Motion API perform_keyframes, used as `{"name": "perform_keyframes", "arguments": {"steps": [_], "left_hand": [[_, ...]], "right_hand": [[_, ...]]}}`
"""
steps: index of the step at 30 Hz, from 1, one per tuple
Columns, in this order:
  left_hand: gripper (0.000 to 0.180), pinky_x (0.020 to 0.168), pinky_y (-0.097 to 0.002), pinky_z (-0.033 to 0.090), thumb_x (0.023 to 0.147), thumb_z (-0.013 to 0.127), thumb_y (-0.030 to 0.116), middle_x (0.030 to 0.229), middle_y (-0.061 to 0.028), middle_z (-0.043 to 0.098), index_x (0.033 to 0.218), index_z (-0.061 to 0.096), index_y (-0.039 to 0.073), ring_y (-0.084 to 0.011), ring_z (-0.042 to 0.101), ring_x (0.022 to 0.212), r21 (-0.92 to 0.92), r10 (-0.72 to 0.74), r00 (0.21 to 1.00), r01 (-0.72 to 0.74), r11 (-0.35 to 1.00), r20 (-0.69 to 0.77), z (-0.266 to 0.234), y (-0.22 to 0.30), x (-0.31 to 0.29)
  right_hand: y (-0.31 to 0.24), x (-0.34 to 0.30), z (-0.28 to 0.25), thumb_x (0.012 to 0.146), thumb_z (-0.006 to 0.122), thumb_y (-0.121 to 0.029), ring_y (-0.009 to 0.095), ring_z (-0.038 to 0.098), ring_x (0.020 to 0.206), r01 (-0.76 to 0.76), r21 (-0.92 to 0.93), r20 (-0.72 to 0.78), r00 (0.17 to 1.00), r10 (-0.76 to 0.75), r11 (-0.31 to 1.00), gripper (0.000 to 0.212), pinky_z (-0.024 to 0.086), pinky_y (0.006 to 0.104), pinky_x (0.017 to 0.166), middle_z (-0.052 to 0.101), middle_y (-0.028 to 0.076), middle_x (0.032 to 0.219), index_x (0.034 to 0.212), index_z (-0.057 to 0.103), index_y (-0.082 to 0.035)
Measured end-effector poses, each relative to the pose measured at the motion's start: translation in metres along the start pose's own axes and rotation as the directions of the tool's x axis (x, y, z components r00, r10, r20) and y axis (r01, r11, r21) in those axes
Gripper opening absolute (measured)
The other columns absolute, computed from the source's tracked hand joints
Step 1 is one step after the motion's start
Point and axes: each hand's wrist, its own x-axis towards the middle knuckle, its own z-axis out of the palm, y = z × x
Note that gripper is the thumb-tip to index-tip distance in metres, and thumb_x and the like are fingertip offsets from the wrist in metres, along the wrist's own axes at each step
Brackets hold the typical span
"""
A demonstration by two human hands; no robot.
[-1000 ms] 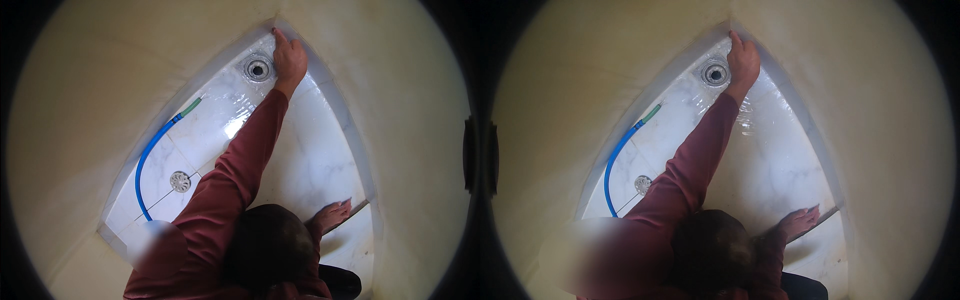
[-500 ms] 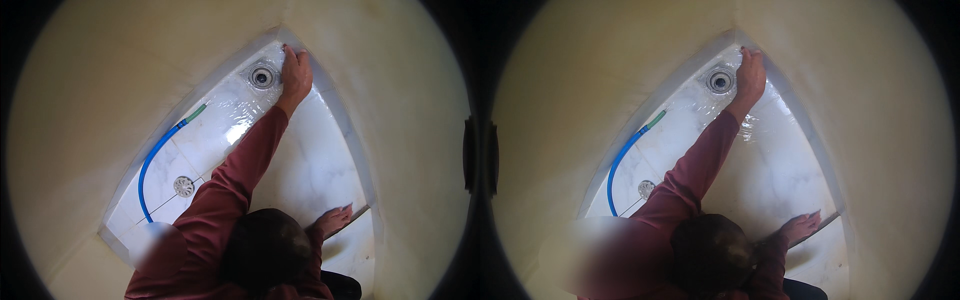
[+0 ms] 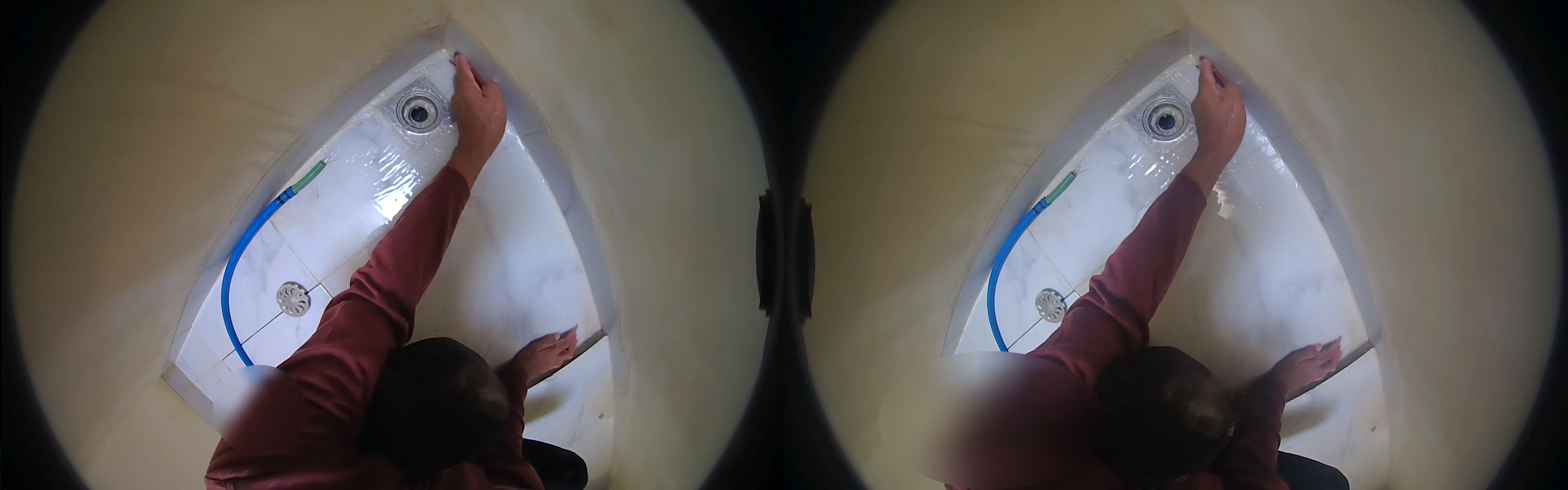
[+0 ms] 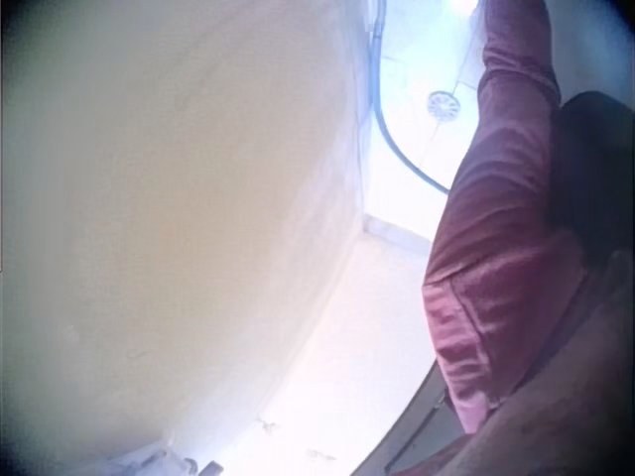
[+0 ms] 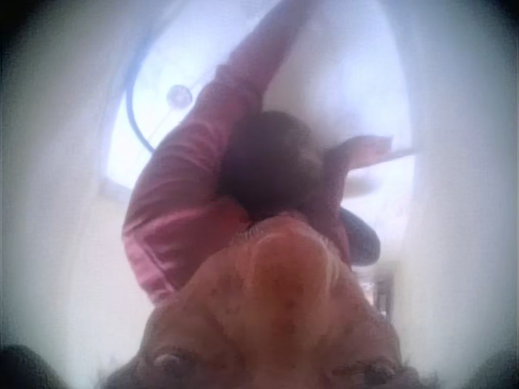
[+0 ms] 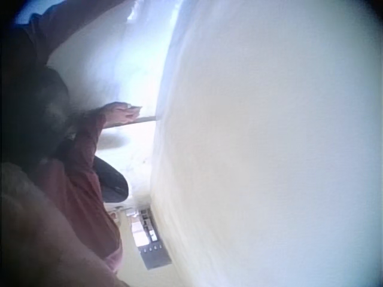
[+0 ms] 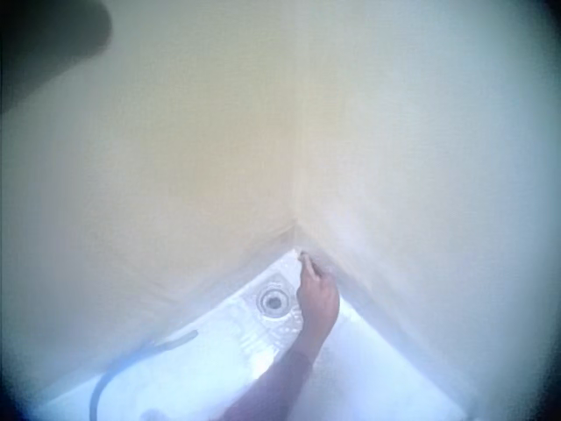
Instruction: The person cleans a shower drain by hand, using a hose to rinse the area and a small red tool to scrape the drain cover and surrounding tiles. They repeatedly remove debris from the drain cover and wipe the floor.
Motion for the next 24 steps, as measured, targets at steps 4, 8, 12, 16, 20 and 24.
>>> {"name": "perform_keyframes", "arguments": {"steps": [4, 8, 12, 16, 20, 24], "left_hand": [[0.06, 0.101, -0.0429, 0.051, 0.098, 0.052, 0.012, 0.129, -0.0263, 0.064, 0.153, 0.041, -0.01, -0.0375, 0.064, 0.111, -0.086, -0.077, 0.997, 0.076, 0.993, -0.012, -0.014, -0.016, 0.009], [0.066, 0.1, -0.0386, 0.048, 0.098, 0.05, 0.012, 0.13, -0.0228, 0.062, 0.158, 0.037, -0.009, -0.0308, 0.059, 0.11, 0.022, -0.071, 0.996, 0.072, 0.997, -0.061, -0.004, -0.007, 0.014], [0.074, 0.13, -0.0447, 0.026, 0.096, 0.05, 0.013, 0.164, -0.0399, 0.035, 0.159, 0.029, -0.018, -0.0489, 0.034, 0.155, -0.115, -0.053, 0.994, 0.042, 0.992, -0.093, -0.004, -0.005, 0.021], [0.071, 0.104, -0.0354, 0.049, 0.096, 0.057, 0.014, 0.139, -0.0254, 0.062, 0.158, 0.036, -0.013, -0.031, 0.062, 0.118, 0.057, -0.099, 0.995, 0.098, 0.994, 0.01, -0.023, 0.007, 0.019], [0.072, 0.1, -0.0328, 0.056, 0.094, 0.066, 0.01, 0.131, -0.0213, 0.07, 0.157, 0.038, -0.012, -0.0234, 0.072, 0.108, -0.046, 0.013, 0.984, -0.005, 0.999, 0.177, -0.03, -0.005, -0.022], [0.084, 0.108, -0.0348, 0.054, 0.093, 0.068, 0.006, 0.149, -0.0266, 0.06, 0.162, 0.025, -0.014, -0.0271, 0.068, 0.126, -0.103, 0.003, 0.995, 0.007, 0.995, 0.104, -0.029, -0.008, -0.017]], "right_hand": [[-0.007, -0.003, 0.001, 0.112, 0.039, -0.039, 0.044, 0.05, 0.141, 0.01, 0.039, 0.026, 1.0, -0.011, 0.999, 0.057, 0.043, 0.058, 0.116, 0.053, 0.029, 0.15, 0.153, 0.054, -0.002], [0.002, -0.002, -0.001, 0.112, 0.039, -0.039, 0.045, 0.049, 0.141, 0.006, 0.045, 0.026, 1.0, -0.007, 0.999, 0.057, 0.043, 0.0582, 0.116, 0.051, 0.03, 0.15, 0.154, 0.053, -0.002], [-0.008, 0.001, -0.007, 0.111, 0.041, -0.035, 0.045, 0.048, 0.142, 0.036, 0.044, 0.034, 0.999, -0.038, 0.998, 0.055, 0.041, 0.058, 0.117, 0.051, 0.029, 0.151, 0.154, 0.052, -0.002], [-0.013, 0.0, -0.008, 0.11, 0.043, -0.032, 0.045, 0.048, 0.142, 0.022, 0.095, 0.028, 0.999, -0.024, 0.995, 0.054, 0.041, 0.0575, 0.117, 0.051, 0.029, 0.15, 0.154, 0.052, -0.002], [-0.009, 0.0, -0.005, 0.11, 0.044, -0.032, 0.045, 0.049, 0.142, 0.015, 0.067, 0.023, 1.0, -0.016, 0.998, 0.053, 0.042, 0.0567, 0.117, 0.051, 0.028, 0.15, 0.153, 0.052, -0.003], [0.0, 0.001, -0.002, 0.11, 0.045, -0.03, 0.044, 0.05, 0.141, 0.044, 0.035, -0.007, 0.999, -0.044, 0.998, 0.052, 0.042, 0.0567, 0.116, 0.052, 0.028, 0.15, 0.154, 0.053, -0.004]]}}
